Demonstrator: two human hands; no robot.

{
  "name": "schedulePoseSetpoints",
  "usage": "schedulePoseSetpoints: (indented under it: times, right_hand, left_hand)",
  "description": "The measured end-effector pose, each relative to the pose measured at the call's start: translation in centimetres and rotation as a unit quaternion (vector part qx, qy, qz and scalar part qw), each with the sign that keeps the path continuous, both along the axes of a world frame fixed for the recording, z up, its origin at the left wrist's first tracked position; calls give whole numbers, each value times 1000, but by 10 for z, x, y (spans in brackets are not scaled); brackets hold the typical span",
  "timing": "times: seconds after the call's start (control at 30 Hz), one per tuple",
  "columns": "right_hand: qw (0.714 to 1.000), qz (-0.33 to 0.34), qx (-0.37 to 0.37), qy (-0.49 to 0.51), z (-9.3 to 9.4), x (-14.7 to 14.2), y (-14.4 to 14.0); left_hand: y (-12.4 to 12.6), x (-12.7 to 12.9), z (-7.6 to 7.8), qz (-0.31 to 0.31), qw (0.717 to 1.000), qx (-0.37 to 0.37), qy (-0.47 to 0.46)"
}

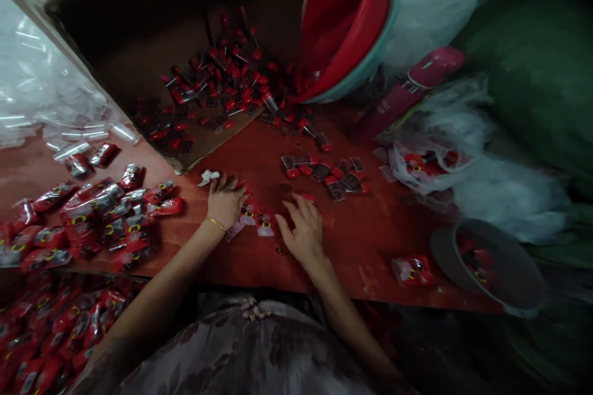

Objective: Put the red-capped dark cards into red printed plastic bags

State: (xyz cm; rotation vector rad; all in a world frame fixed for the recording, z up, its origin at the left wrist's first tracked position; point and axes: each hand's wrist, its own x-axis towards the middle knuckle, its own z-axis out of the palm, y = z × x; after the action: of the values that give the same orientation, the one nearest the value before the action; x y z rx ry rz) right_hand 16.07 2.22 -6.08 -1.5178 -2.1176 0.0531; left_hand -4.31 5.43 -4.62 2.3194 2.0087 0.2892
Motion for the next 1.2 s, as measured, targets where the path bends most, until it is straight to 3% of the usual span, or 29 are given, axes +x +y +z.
schedulePoseSetpoints:
  times: [0.1,0.3,0.43,0.53,0.6,0.7,0.8,0.83,0.9,1.0,1.07,1.13,1.2]
  right_hand:
    - [997,57,-36,-33,2,-28,1]
    - [997,51,-46,-26,-11,-43,9]
    - [998,44,30,18,-6,-32,11]
    - [995,60,75,39,6,-26,10]
    - [992,73,75,72,13,-26,10]
    - [978,62,7,201,17,-29,7]
    - [914,59,-136,378,17,-33,3]
    - [889,60,-180,418,17,-34,1]
    - [861,50,-230,451,19,-36,-2]
    - [875,4,-209,437,19,-40,-5]
    - [886,-7,-187,425,18,-43,-7]
    - [891,-5,-176,418,17,-44,-8]
    - [901,9,-168,401,17,-43,-7]
  left_hand:
    - [-1,3,-1,2,1000,5,4]
    - [-7,0,-3,0,999,34,-42]
    - [-22,0,17,39,988,84,-120]
    - [-29,5,33,66,975,30,-210]
    - [-28,11,37,83,945,-33,-314]
    - [-24,22,32,106,848,-73,-514]
    - [-24,34,25,117,755,-60,-643]
    - [-26,37,23,118,744,-53,-656]
    - [-30,41,21,119,754,-33,-645]
    - [-36,46,22,114,784,-15,-610]
    - [-38,49,23,119,788,-10,-604]
    - [-39,53,23,129,777,-17,-616]
    - [-39,56,23,134,740,-43,-657]
